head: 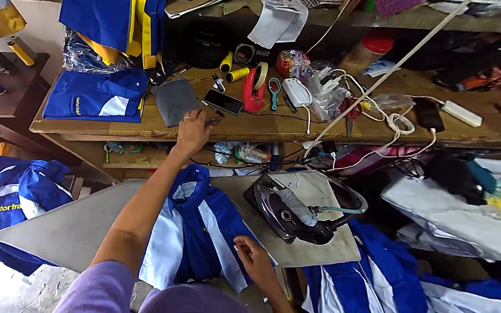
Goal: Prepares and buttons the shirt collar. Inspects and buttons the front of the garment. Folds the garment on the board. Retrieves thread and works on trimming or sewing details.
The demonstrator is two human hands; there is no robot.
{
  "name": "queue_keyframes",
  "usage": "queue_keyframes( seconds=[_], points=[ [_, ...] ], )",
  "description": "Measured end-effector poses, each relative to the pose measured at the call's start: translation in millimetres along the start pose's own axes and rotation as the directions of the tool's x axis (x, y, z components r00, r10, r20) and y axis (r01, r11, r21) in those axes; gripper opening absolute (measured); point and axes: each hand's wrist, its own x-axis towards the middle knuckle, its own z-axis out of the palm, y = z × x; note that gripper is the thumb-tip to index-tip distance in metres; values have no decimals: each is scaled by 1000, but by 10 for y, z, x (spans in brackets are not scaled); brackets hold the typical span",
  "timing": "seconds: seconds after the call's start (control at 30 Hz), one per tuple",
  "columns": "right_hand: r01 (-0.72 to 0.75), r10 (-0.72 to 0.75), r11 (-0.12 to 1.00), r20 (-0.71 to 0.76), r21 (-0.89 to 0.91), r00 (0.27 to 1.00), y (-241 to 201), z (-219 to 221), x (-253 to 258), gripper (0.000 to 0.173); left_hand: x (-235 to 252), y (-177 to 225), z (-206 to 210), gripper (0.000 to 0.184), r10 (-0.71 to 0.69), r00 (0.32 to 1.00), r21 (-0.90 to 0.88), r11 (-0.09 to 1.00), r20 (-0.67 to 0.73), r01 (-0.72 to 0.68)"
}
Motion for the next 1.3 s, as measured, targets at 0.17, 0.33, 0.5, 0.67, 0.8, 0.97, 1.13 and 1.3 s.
queue_keyframes(
  seconds=[0.17,0.33,0.5,0.67,0.8,0.97,1.13,1.3],
  points=[
    [42,-76,987,-219,-157,973,35,-89,271,46,-1190,-998,91,51,-186,981,-28,982,53,188],
    [45,-74,965,-102,-259,992,-25,90,778,69,-2523,-1489,394,49,-369,921,57,929,121,365],
    [246,-224,947,125,-205,967,-331,190,1068,29,-2910,-1295,280,25,-315,946,-317,892,73,322],
    [189,-195,961,8,201,981,-568,-253,1365,24,-3063,-1474,-444,24,-157,953,-941,180,259,285],
    [50,-46,995,-46,88,998,-249,-313,1461,32,-2979,-1651,-44,25,-383,895,-388,807,230,445],
    [-23,44,972,87,-236,995,-229,-13,1287,52,-2868,-897,679,38,-226,962,-214,943,151,255],
    [60,-65,937,-2,-345,998,-264,247,1130,44,-3018,-374,830,72,-90,956,-325,928,281,183],
    [81,-103,955,-65,-284,992,-194,192,1100,26,-3104,-463,589,40,-51,913,-183,974,405,135]
  ],
)
